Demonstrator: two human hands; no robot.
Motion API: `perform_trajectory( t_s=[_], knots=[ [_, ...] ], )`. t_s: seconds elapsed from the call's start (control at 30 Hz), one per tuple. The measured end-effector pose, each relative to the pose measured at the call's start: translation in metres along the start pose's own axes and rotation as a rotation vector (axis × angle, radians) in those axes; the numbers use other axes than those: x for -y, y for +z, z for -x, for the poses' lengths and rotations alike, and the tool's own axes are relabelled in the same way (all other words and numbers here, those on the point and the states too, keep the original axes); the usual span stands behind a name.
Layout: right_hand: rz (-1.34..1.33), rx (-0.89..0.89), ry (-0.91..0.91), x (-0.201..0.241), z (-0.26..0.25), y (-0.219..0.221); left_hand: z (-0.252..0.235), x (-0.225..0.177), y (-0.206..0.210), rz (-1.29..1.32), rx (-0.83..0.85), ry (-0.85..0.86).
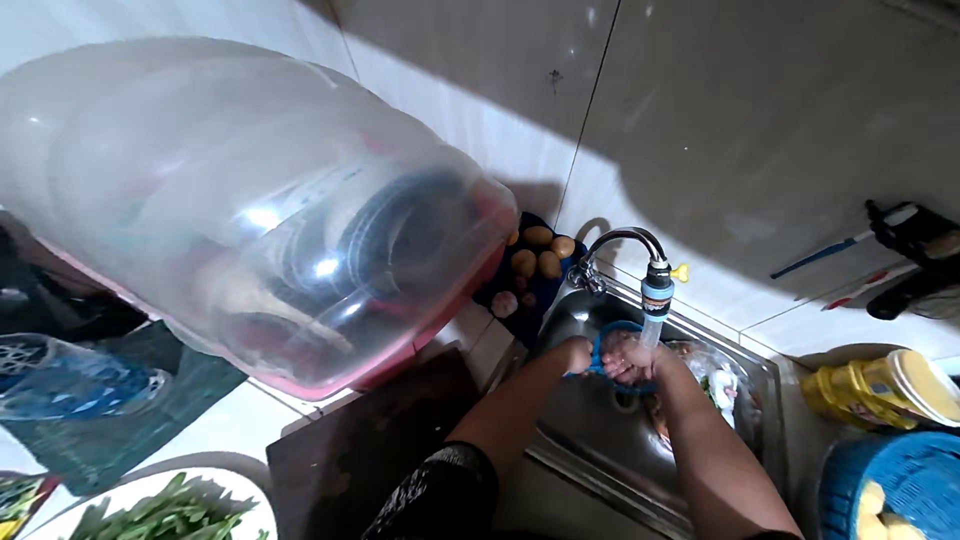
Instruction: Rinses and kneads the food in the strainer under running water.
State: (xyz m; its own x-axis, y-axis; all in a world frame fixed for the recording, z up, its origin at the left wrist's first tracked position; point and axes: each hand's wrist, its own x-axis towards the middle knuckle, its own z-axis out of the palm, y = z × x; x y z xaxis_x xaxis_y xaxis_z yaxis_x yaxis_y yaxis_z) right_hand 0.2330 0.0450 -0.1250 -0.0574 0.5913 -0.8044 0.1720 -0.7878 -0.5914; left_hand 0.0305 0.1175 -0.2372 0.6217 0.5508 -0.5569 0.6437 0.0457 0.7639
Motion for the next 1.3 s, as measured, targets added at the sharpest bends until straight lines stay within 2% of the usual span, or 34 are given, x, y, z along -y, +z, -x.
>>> perform_trajectory(
  t_s=[0.07,0.17,0.23,0.33,0.37,0.43,0.5,0.6,0.7,0.77,0.83,0.93,1.03,1.1,1.17,1.27,1.3],
  knots=[
    [0.008,0.056,0.004,-0.007,-0.005,-0.008,0.0,-0.003,-0.001,-0.036,-0.009,-0.021],
    [0.165,0.127,0.015,-0.039,-0.025,-0.027,-0.002,-0.004,-0.007,-0.123,-0.013,-0.096],
    [0.314,0.021,0.088,-0.041,-0.012,-0.032,-0.008,0.001,-0.011,-0.159,-0.01,-0.147],
    [0.513,-0.259,0.122,-0.033,0.008,-0.038,0.01,-0.001,-0.018,-0.146,-0.006,-0.227],
    [0.478,-0.299,0.095,-0.031,0.007,-0.039,0.021,-0.004,-0.019,-0.15,-0.011,-0.246],
    [0.228,-0.303,0.004,-0.029,0.006,-0.035,0.045,-0.015,-0.02,-0.275,0.008,-0.269],
    [-0.137,-0.209,-0.117,-0.029,0.0,-0.028,0.071,-0.028,-0.021,-0.463,0.082,-0.22],
    [-0.584,-0.047,-0.252,-0.016,0.004,-0.005,0.071,-0.021,-0.018,-0.644,0.15,-0.166],
    [-0.707,0.001,-0.218,0.01,0.017,0.016,0.078,-0.034,-0.023,-0.614,0.137,-0.24],
    [-0.599,-0.066,-0.19,0.026,0.031,0.024,0.082,-0.038,-0.03,-0.489,0.039,-0.294],
    [-0.428,-0.184,-0.223,0.027,0.027,0.022,0.056,-0.019,-0.029,-0.314,-0.05,-0.337],
    [-0.072,-0.421,-0.297,0.023,0.015,0.02,0.038,-0.002,-0.015,-0.214,0.022,-0.328],
    [0.162,-0.582,-0.292,0.027,0.008,0.011,0.055,-0.014,0.001,-0.227,0.149,-0.305],
    [0.348,-0.679,-0.289,0.018,-0.014,-0.008,0.058,-0.016,0.003,-0.215,0.136,-0.26],
    [0.539,-0.815,-0.319,-0.004,-0.057,-0.03,0.053,-0.013,0.005,-0.201,0.046,-0.217],
    [0.591,-0.82,-0.348,-0.02,-0.085,-0.027,0.074,-0.03,0.018,-0.163,-0.073,-0.285],
    [0.554,-0.771,-0.355,-0.015,-0.08,-0.016,0.061,-0.019,0.018,-0.161,-0.115,-0.255]
  ],
)
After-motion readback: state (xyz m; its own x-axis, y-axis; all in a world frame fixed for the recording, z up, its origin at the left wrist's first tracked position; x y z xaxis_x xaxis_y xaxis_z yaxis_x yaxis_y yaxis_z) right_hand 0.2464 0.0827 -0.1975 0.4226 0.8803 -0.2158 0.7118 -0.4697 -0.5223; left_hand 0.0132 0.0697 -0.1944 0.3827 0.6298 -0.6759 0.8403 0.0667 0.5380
